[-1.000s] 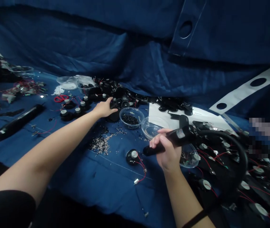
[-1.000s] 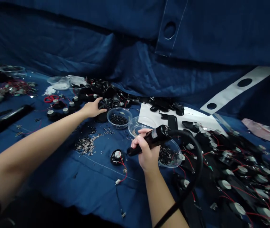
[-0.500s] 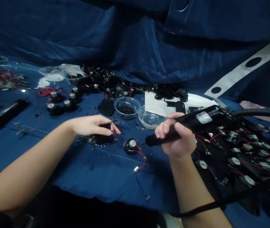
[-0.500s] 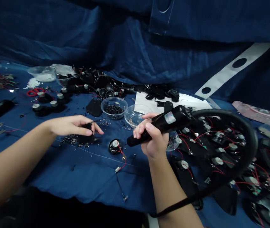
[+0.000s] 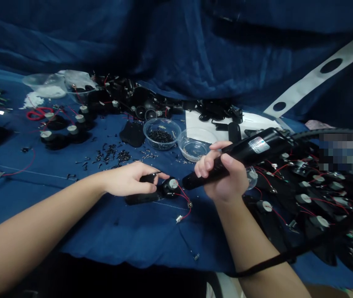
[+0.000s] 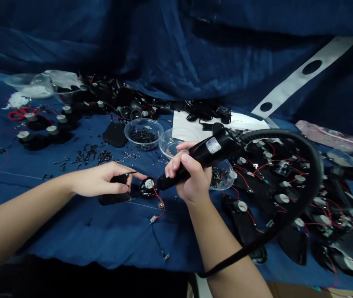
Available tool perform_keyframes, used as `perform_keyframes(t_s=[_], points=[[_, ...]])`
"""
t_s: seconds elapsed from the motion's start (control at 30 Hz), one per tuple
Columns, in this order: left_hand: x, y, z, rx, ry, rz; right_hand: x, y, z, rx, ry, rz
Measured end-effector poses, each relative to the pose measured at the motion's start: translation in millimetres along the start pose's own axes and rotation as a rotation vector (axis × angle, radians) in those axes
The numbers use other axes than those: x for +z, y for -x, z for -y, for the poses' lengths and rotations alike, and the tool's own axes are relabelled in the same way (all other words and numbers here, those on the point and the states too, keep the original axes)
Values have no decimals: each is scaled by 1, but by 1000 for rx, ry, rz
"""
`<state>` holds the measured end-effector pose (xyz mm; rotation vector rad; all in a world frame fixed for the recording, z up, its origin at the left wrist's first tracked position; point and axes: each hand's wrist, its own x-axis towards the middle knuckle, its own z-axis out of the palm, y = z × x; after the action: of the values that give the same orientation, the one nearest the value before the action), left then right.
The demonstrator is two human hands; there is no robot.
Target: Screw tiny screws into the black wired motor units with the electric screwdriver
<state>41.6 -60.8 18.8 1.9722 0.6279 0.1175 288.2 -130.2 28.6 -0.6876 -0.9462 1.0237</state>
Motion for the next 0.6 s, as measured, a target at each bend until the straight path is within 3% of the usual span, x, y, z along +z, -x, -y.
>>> perform_keyframes(t_s=[0.17,0.37,0.47,0.6], points=[[-5,4,-2,-39,77,-25,0,-1,-3,-63,-6,14],[11,-7,-1,-137,-376,-281,0,-1,-4,-78,10,26],[19,-8,3,-92,-427,-228,1,-1,-4,-75,7,41],[13,1,7,28,-459,-158,0,-2,-3,-60,-47,55]])
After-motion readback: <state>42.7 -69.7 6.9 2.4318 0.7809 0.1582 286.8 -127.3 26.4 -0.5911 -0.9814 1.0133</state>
